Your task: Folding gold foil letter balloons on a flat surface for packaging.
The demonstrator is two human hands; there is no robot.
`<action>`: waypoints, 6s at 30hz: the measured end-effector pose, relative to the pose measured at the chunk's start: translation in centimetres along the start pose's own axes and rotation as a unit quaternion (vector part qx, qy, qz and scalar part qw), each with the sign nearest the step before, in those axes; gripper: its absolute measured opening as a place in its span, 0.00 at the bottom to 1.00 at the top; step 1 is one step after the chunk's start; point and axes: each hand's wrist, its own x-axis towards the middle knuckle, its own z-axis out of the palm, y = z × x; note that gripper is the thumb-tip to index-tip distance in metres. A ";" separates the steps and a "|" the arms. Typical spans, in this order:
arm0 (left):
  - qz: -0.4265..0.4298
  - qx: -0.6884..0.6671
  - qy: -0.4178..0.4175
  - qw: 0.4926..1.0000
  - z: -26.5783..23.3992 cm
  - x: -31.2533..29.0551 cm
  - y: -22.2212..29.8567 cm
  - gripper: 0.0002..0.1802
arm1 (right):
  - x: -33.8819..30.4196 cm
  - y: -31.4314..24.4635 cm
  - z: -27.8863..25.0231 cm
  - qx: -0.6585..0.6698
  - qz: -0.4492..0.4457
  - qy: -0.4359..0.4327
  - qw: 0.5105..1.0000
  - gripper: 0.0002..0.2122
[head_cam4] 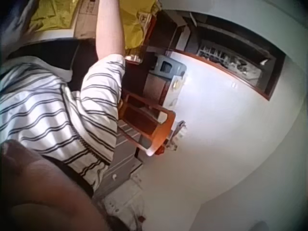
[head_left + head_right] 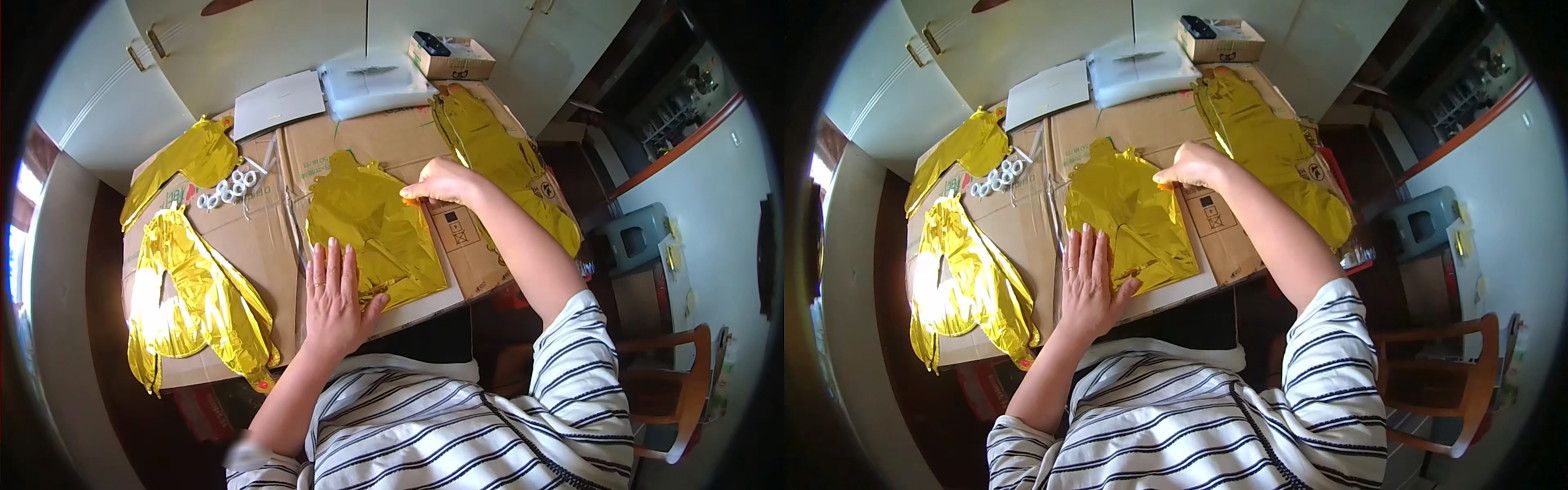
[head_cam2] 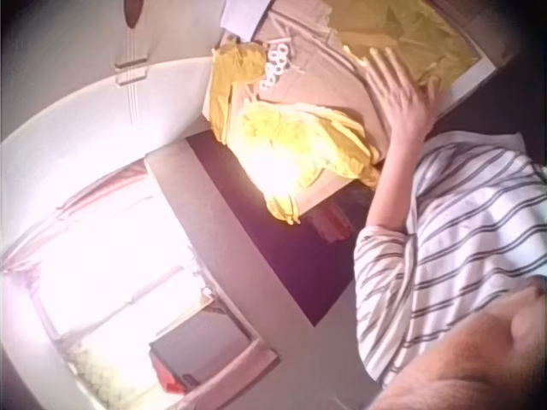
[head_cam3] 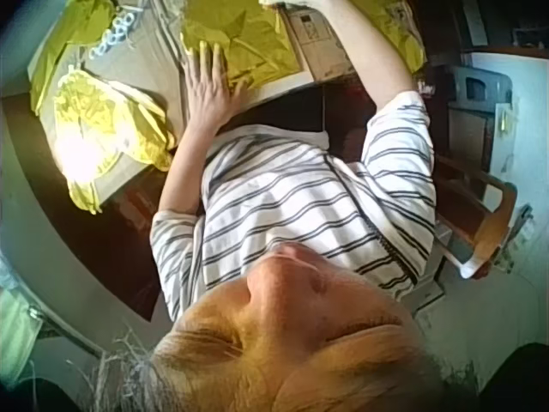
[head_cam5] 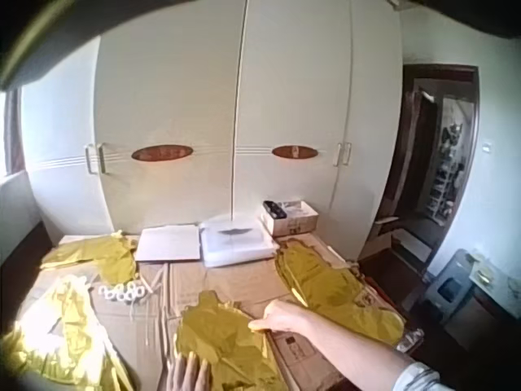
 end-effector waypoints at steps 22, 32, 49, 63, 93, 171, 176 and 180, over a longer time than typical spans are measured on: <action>0.013 0.021 0.001 1.000 0.4 -0.1 -0.4 0.48 | 0.6 1.6 1.2 0.249 0.012 -0.047 0.967 0.05; 0.268 -0.043 -0.036 0.962 -1.3 5.0 3.6 0.42 | 0.7 1.6 1.3 0.246 -0.010 -0.044 0.968 0.06; 0.311 -0.002 -0.100 0.945 1.6 5.5 2.9 0.45 | 1.0 2.2 1.2 0.222 -0.031 -0.054 0.973 0.06; 0.313 0.002 -0.084 0.946 1.7 5.5 3.0 0.44 | 0.5 3.1 2.5 0.172 -0.132 0.047 0.975 0.08; 0.311 0.018 -0.112 0.944 1.7 5.5 2.9 0.43 | 0.0 2.6 4.2 0.154 -0.164 0.146 0.963 0.09; 0.324 -0.024 -0.093 0.941 1.3 5.7 2.6 0.49 | -9.1 4.6 7.1 -0.062 -0.299 0.453 0.838 0.03; 0.328 -0.021 -0.083 0.941 1.3 5.9 2.9 0.49 | -16.8 4.8 11.6 -0.183 -0.369 0.377 0.830 0.09; 0.324 -0.037 -0.055 0.944 1.4 5.7 3.0 0.46 | -17.3 5.5 13.4 -0.236 -0.367 0.331 0.836 0.14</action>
